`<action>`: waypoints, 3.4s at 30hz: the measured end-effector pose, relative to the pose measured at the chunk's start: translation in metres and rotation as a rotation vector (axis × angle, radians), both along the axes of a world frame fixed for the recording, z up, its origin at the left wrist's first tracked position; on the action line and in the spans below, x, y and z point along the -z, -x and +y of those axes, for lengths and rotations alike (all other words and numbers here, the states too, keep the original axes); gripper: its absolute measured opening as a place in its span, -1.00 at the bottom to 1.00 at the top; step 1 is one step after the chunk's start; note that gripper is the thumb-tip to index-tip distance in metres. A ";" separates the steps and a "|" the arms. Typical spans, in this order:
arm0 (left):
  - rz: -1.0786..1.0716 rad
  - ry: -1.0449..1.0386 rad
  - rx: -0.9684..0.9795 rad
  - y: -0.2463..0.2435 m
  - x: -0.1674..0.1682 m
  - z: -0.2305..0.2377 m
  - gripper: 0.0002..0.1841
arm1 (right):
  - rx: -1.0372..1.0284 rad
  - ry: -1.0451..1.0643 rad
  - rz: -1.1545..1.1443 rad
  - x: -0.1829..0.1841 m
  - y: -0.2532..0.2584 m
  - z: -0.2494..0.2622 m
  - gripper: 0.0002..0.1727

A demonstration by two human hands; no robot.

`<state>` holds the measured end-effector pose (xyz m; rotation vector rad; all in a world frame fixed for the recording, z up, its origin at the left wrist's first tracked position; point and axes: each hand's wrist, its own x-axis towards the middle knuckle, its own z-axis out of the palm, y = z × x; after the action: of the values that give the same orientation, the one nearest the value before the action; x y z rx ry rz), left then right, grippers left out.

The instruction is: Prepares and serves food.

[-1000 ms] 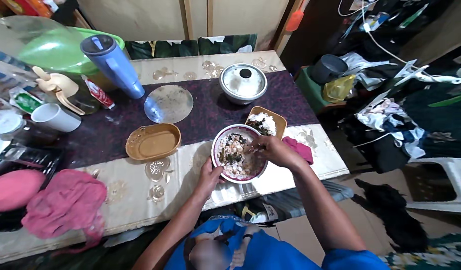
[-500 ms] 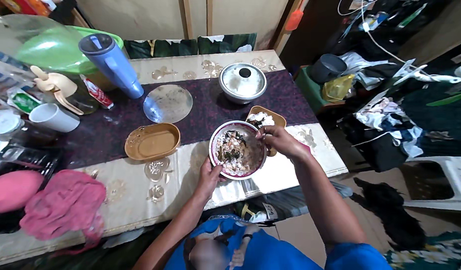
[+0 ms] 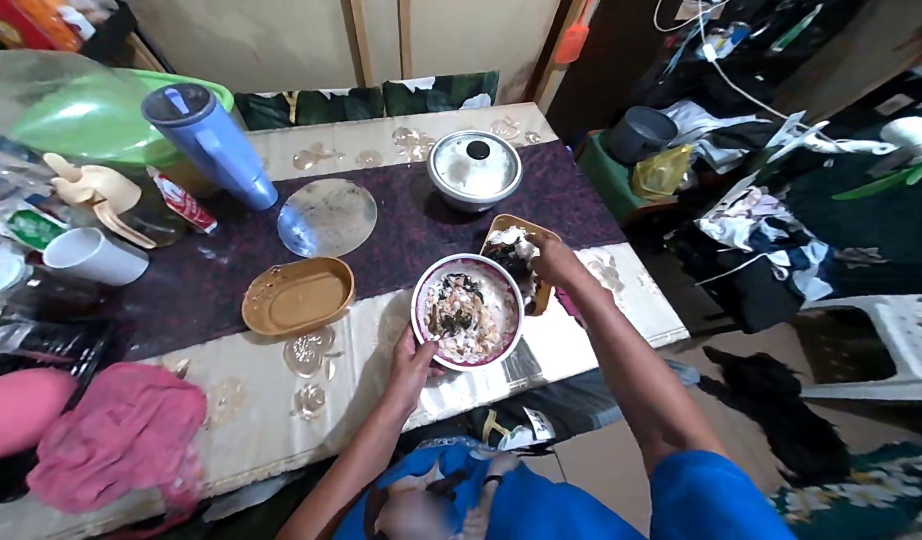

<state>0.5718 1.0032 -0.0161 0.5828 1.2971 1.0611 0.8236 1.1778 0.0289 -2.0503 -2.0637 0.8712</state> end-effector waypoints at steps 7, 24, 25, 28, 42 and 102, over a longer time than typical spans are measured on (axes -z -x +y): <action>0.048 0.028 0.048 -0.001 0.001 -0.012 -0.57 | -0.054 -0.140 0.170 -0.032 0.029 -0.063 -0.78; 0.038 0.007 0.382 -0.112 -0.007 -0.053 -0.56 | -0.080 -0.069 -0.039 -0.036 -0.073 -0.217 -0.71; 0.038 -0.003 0.384 -0.126 -0.006 -0.057 -0.56 | -0.116 -0.076 -0.105 -0.034 -0.086 -0.221 -0.71; 0.017 0.005 0.376 -0.169 -0.006 -0.068 -0.59 | -0.270 -0.190 -0.211 -0.018 -0.127 -0.234 -0.69; 0.003 0.054 0.133 -0.232 -0.022 -0.084 -0.61 | -0.599 -0.057 -0.078 -0.033 -0.183 -0.184 -0.69; 0.265 0.278 1.073 -0.863 0.201 0.087 -0.57 | 1.228 -0.422 0.842 0.207 -0.739 -0.193 -0.78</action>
<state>1.4352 1.0906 -0.2168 1.0511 1.0746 -0.0817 1.5623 0.9853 -0.1785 -1.7270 -0.3412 0.7072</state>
